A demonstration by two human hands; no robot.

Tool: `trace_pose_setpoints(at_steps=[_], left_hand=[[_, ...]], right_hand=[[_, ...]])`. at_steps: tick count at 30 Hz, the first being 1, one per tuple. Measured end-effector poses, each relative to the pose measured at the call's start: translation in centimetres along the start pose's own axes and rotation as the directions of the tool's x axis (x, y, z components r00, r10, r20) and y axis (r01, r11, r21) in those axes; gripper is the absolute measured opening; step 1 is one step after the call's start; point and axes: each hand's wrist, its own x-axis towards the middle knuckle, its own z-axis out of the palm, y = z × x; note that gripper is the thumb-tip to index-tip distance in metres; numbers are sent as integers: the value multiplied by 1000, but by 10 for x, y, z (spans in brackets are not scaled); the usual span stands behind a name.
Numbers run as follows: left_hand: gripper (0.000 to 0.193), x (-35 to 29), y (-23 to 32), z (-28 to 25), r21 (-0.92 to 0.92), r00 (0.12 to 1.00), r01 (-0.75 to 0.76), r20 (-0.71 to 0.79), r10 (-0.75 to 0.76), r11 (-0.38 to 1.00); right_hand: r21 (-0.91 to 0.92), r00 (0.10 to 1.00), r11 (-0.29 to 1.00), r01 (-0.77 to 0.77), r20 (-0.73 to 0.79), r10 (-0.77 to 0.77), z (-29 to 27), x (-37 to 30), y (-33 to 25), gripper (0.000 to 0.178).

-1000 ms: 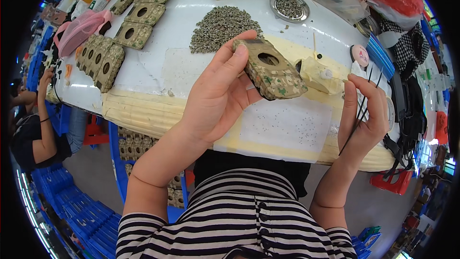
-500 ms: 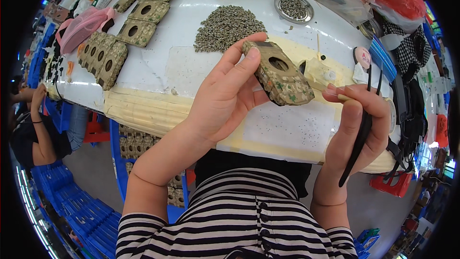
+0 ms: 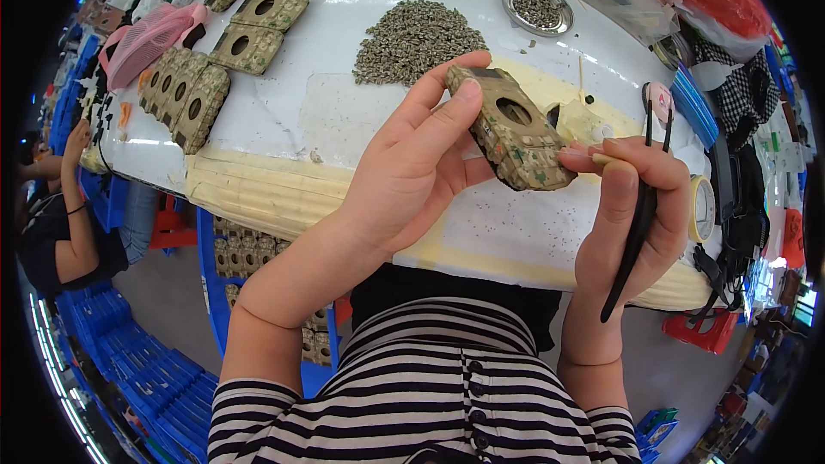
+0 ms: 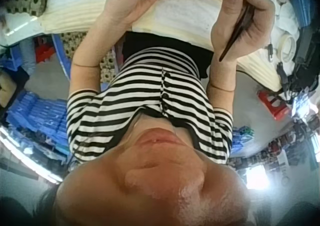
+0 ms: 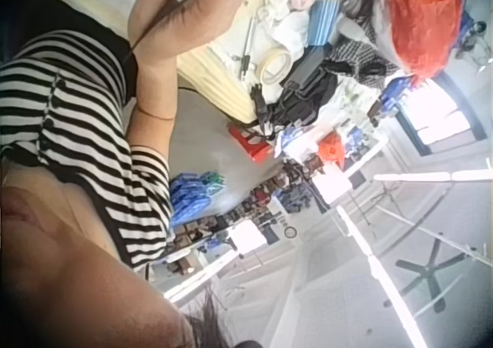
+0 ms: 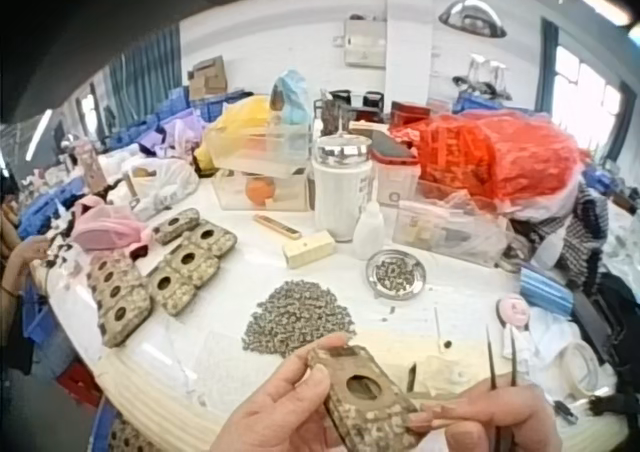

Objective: The person assembles toy tank parts at a workbench by picking up a camo-patterned turret, placing it into a blue bin, picking up another turret, and using tweezers to apply small components from a pile to the turret's surface.

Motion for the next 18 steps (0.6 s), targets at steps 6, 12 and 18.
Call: trace_pose_setpoints(at_steps=[6,12,18], left_hand=[[40,0,0,0,0,1000,2,5,-2,1000],[41,0,-1,-1,1,1000,-4,2,4,1000],[41,0,-2,-2,5,1000,-9,-9,9,1000]], right_hand=[[-10,1000,1000,-21,-6,21,1,-1,-1,7],[-5,1000,1000,-24,-9,24,2,-1,-1,7],[-13,1000,1000,-10,1,10,1,0,0,7]])
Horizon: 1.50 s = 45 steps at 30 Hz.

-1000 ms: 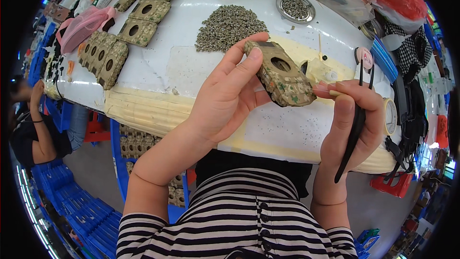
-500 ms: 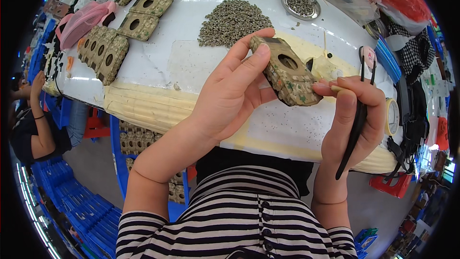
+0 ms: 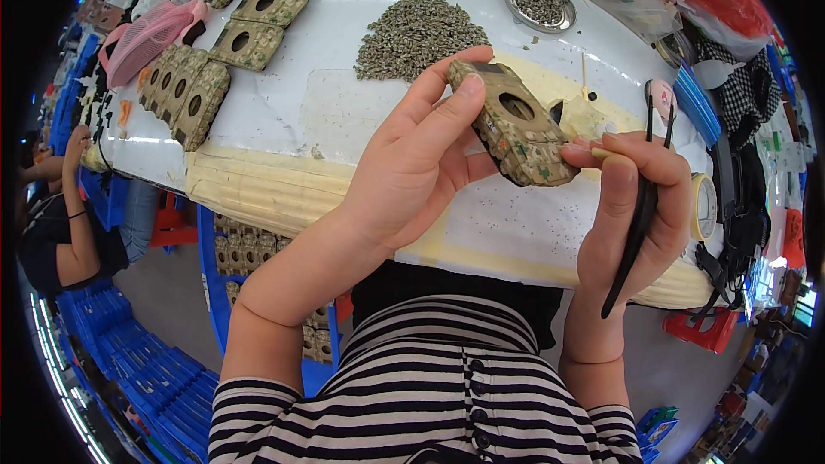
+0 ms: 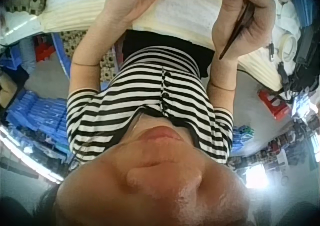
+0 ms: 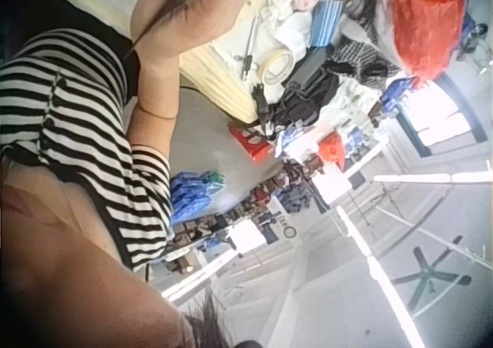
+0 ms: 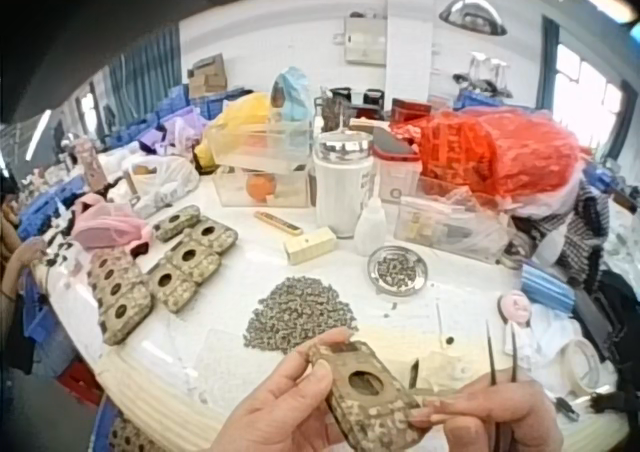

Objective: The person assembles toy tank parts at a workbench by picking up a camo-patterned turret, placing it into a blue bin, picking up another turret, and using tweezers to apply small components from a pile to the turret's surface.

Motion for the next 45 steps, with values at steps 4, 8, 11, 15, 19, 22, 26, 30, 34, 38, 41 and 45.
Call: trace_pose_setpoints(at_steps=[4,8,11,15,19,22,26,30,34,38,41,45], left_hand=[[41,0,0,0,-10,1000,-1,-1,1,1000],[40,0,0,0,8,1000,0,7,0,1000],[40,0,1,0,24,1000,5,1,-5,1000],[40,0,0,0,19,1000,-5,-5,5,1000],[41,0,-1,0,33,1000,-22,-11,22,999],[41,2,-2,1,30,999,-29,-15,30,999],[41,3,-2,1,34,999,-25,-21,25,999],[41,1,-1,0,46,999,-32,-29,34,998],[41,1,0,-4,3,997,-71,-29,71,997],[41,5,-1,-7,-111,995,-97,-12,96,989],[40,4,1,-7,-181,993,-121,-27,118,976],[41,6,1,-3,-292,993,-116,-26,114,949]], right_hand=[[-2,1000,1000,-6,5,6,0,0,0,6],[68,998,997,-39,-51,42,-1,-1,-1,8],[208,976,971,-121,-154,154,-7,-1,-3,12],[-144,957,983,-116,-282,72,-26,0,4,9],[-504,979,863,-43,-192,-63,-37,3,17,5],[-580,988,814,11,-121,-100,-38,4,23,8],[-590,996,808,-9,-73,-42,-36,2,24,11],[-577,997,817,3,-57,-44,-37,0,25,18],[-438,991,899,4,-118,-62,-42,-3,25,31],[-384,975,920,-75,-222,-13,-42,-11,19,80],[-257,964,961,-98,-266,27,-33,-19,7,92],[-173,987,979,-105,-140,81,-22,-41,-11,89]])
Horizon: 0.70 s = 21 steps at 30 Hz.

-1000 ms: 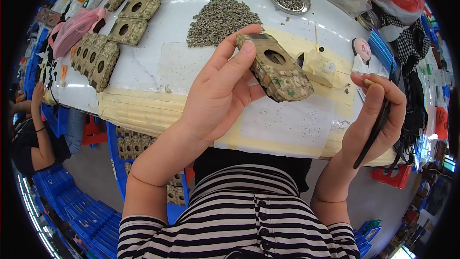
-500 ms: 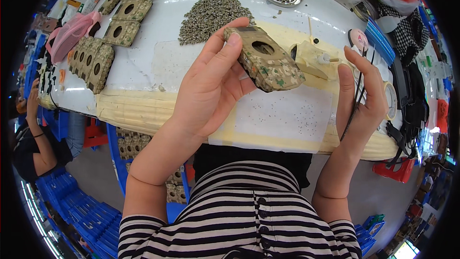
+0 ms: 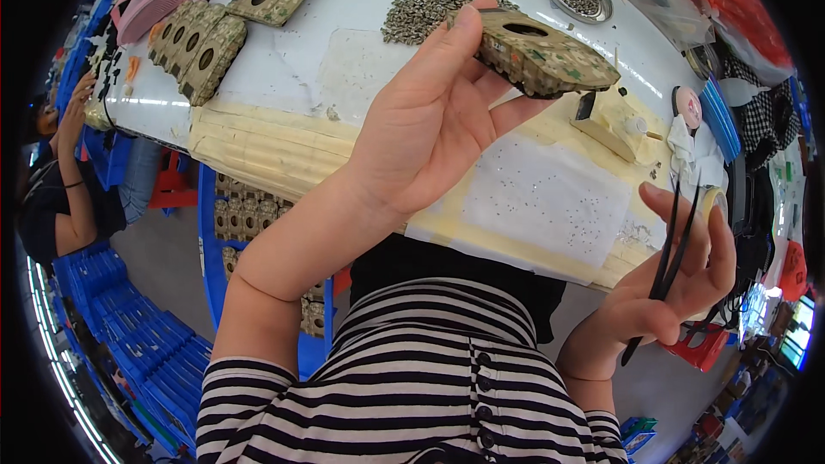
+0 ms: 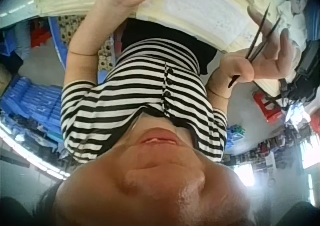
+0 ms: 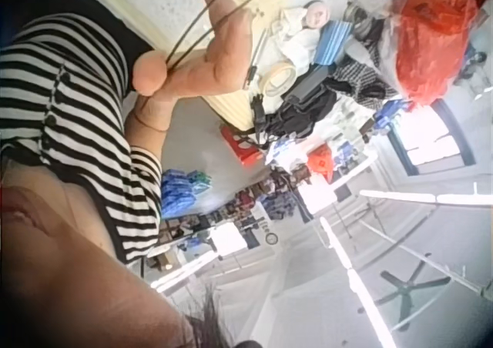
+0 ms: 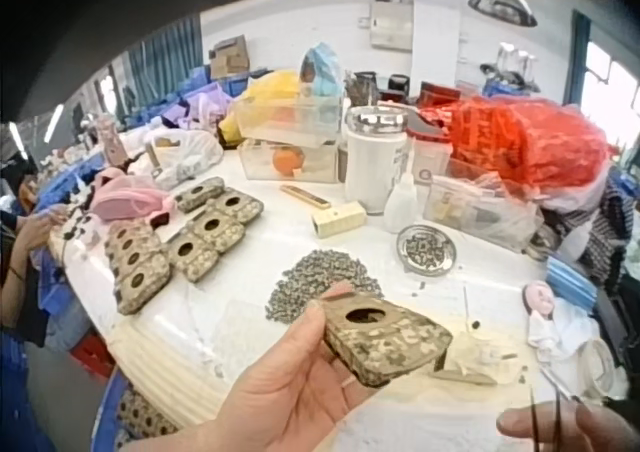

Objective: The person assembles toy tank parts at a workbench by picking up a camo-patterned turret, placing it into a blue bin, picking up another turret, and using tweezers to apply small components from a pile to the turret's surface.

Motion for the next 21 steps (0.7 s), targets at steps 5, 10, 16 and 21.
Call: trace_pose_setpoints(at_steps=[5,10,16,21], left_hand=[[31,0,-1,-4,-12,997,15,77,-14,1000],[33,0,-1,-5,-69,991,28,132,-19,997],[34,3,5,-12,-221,974,77,225,-26,972],[36,4,6,-12,-81,984,37,178,-22,996]], right_hand=[[267,978,959,-94,207,38,16,-12,-14,44],[249,893,968,36,427,-143,18,15,-17,28],[266,946,964,-25,318,-63,10,10,1,28],[269,943,938,-217,306,131,1,0,3,21]])
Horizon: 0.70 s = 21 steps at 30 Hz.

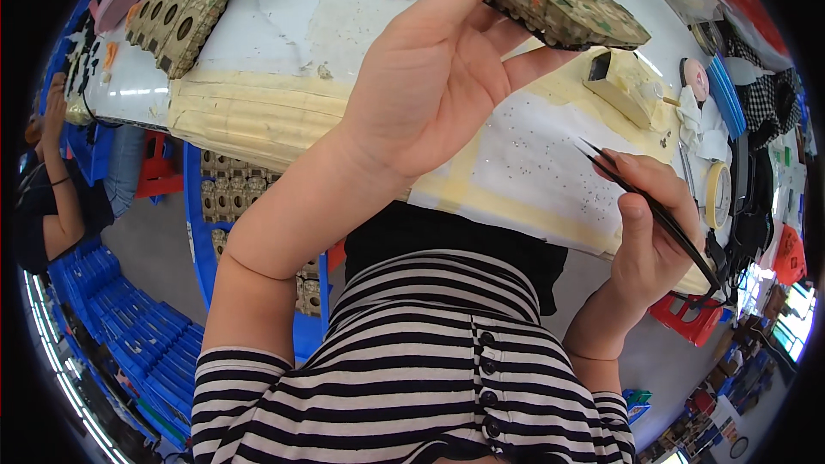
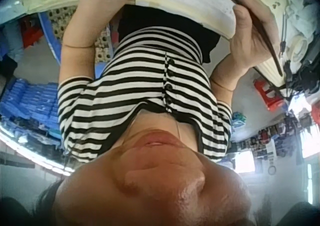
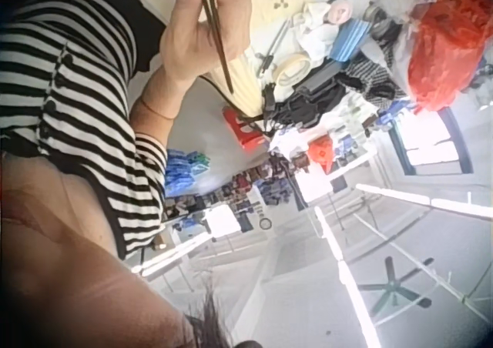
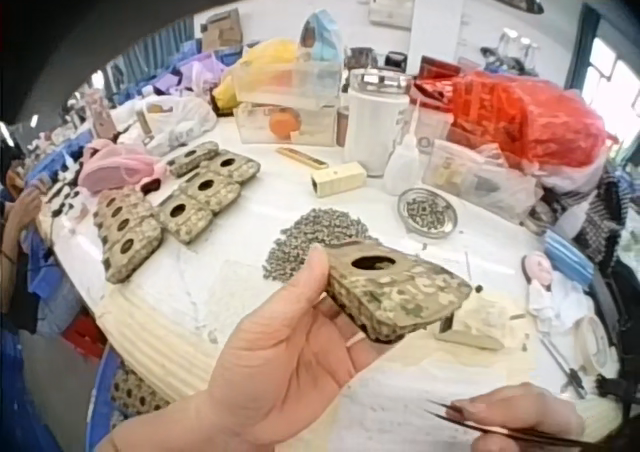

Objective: The person assembles toy tank parts at a workbench by picking up a camo-patterned turret, placing it into a blue bin, picking up another turret, and using tweezers to apply small components from a pile to the turret's surface.

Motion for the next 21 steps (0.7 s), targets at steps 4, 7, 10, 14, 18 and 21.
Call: trace_pose_setpoints(at_steps=[4,7,10,14,18,21], left_hand=[[38,0,0,-1,65,1000,4,-3,-4,998],[39,0,1,-2,103,1000,3,-2,-3,995],[39,0,0,-3,112,1000,9,12,-10,994],[39,0,0,-4,121,1000,-9,-3,10,993],[38,0,-1,-6,89,1000,3,-20,-2,996],[38,-1,0,-6,76,1000,8,-14,-7,997]], right_hand=[[-53,993,996,-71,96,76,-2,-6,3,16],[58,975,974,-220,50,218,5,-10,-2,16],[97,971,966,-239,55,234,5,-12,-1,17],[107,978,973,-206,67,200,4,-17,0,17],[130,982,975,-181,68,174,7,-21,-1,16],[162,988,975,-151,55,144,9,-25,-3,17]])
